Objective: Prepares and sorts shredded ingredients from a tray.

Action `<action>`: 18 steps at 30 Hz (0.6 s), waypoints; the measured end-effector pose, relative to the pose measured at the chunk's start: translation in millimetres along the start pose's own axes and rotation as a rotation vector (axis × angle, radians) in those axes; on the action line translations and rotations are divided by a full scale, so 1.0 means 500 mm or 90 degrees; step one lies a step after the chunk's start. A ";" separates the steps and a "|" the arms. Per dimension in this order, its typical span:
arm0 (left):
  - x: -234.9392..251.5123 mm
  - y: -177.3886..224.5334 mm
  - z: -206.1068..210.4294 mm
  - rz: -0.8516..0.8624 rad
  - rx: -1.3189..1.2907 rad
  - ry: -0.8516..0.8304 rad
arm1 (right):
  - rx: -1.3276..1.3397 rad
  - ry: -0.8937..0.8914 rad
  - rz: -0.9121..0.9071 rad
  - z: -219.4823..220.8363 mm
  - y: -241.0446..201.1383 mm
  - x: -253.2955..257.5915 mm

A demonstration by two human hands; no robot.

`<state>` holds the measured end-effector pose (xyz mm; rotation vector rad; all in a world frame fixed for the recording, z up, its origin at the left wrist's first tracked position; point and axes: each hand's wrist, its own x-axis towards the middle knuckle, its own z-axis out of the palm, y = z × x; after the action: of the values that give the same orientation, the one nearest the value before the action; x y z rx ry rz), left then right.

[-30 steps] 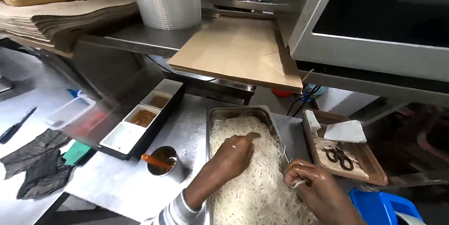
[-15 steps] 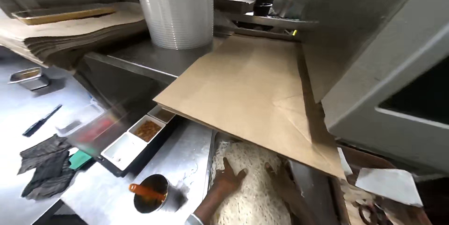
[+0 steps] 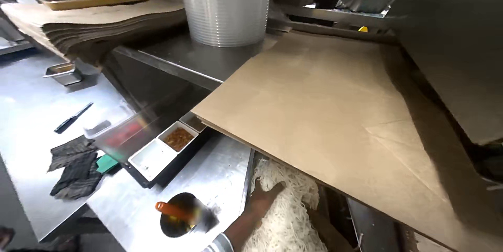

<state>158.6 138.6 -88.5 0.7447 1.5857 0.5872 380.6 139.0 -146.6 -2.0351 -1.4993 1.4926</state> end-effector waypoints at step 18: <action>-0.148 0.224 0.000 0.315 0.021 -0.080 | 0.226 0.222 -0.229 -0.228 -0.265 -0.272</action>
<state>178.8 157.8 42.9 1.1889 1.2986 0.8531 396.8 133.4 74.4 -1.6123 -1.2684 1.1018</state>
